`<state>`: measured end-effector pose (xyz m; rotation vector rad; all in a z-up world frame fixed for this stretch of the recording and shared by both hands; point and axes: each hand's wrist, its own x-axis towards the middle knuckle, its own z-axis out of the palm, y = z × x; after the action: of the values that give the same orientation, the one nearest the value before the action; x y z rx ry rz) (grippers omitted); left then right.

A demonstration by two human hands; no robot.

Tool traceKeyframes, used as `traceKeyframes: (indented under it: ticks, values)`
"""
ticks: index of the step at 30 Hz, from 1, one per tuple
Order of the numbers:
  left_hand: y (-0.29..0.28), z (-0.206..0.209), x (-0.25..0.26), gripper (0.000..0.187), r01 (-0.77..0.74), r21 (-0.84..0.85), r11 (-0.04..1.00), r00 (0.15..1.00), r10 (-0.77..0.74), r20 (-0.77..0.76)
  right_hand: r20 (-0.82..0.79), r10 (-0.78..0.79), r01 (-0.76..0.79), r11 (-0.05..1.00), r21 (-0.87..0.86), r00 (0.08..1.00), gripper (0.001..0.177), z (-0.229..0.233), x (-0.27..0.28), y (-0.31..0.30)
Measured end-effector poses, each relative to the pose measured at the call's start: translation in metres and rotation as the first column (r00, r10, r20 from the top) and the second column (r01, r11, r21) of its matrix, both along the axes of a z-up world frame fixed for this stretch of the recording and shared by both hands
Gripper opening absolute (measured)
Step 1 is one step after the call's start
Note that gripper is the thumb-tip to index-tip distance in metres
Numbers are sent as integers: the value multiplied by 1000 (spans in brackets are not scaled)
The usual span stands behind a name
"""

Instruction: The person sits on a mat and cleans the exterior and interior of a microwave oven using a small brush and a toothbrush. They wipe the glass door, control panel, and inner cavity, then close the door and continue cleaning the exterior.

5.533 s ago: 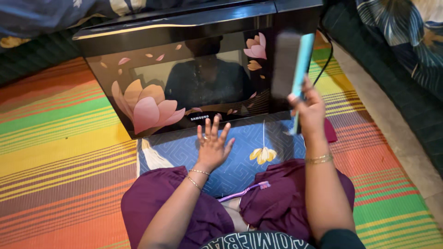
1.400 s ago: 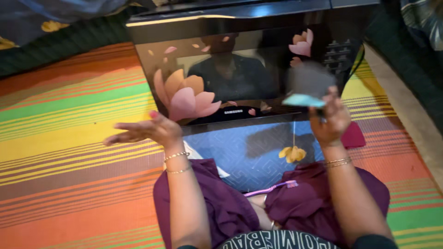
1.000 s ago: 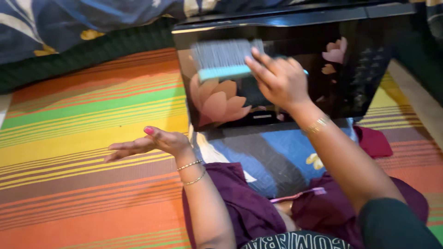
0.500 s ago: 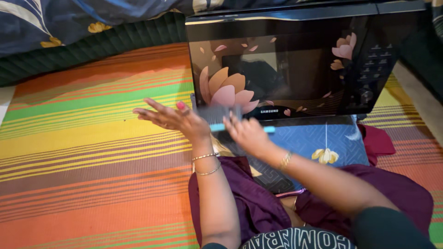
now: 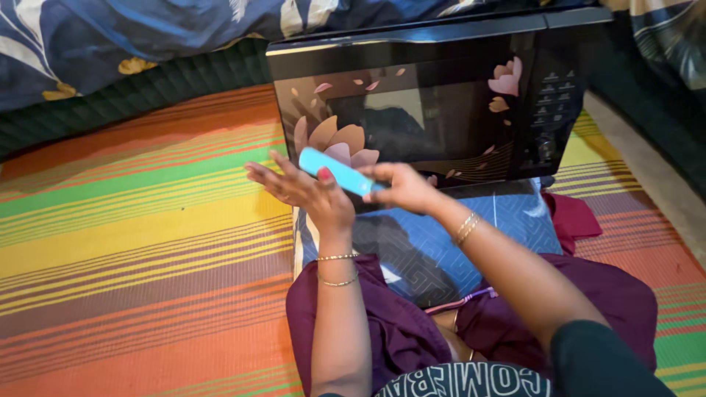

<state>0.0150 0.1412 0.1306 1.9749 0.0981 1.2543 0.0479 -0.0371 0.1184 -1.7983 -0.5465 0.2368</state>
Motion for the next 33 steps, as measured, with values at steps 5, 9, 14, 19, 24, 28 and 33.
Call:
traceKeyframes:
  ticks: [5,9,14,19,24,28,33]
  values:
    - [-18,-8,-1,75,106,34,994,994,-105,-40,-140,-221,240,961,139,965,59,19,21,-19]
    - [-39,-19,3,75,181,54,982,973,-171,-154,-169,-392,423,876,232,904,58,24,22,-60]
    - [-59,-35,6,75,266,130,955,950,-236,-206,-185,-554,582,737,344,811,54,13,16,-127]
    - [-82,-56,7,75,330,213,920,912,-252,-324,-156,-805,775,467,426,572,45,0,1,-207]
    - [-106,-77,4,75,414,298,860,868,-274,-413,197,-965,831,251,496,174,45,-12,-25,-244]
    - [-127,-91,-4,75,502,333,798,824,-326,-462,231,-957,851,264,454,174,51,-15,-32,-227]
    - [-142,-107,-15,75,591,393,704,770,-348,-535,203,-901,719,429,547,383,48,-14,-27,-193]
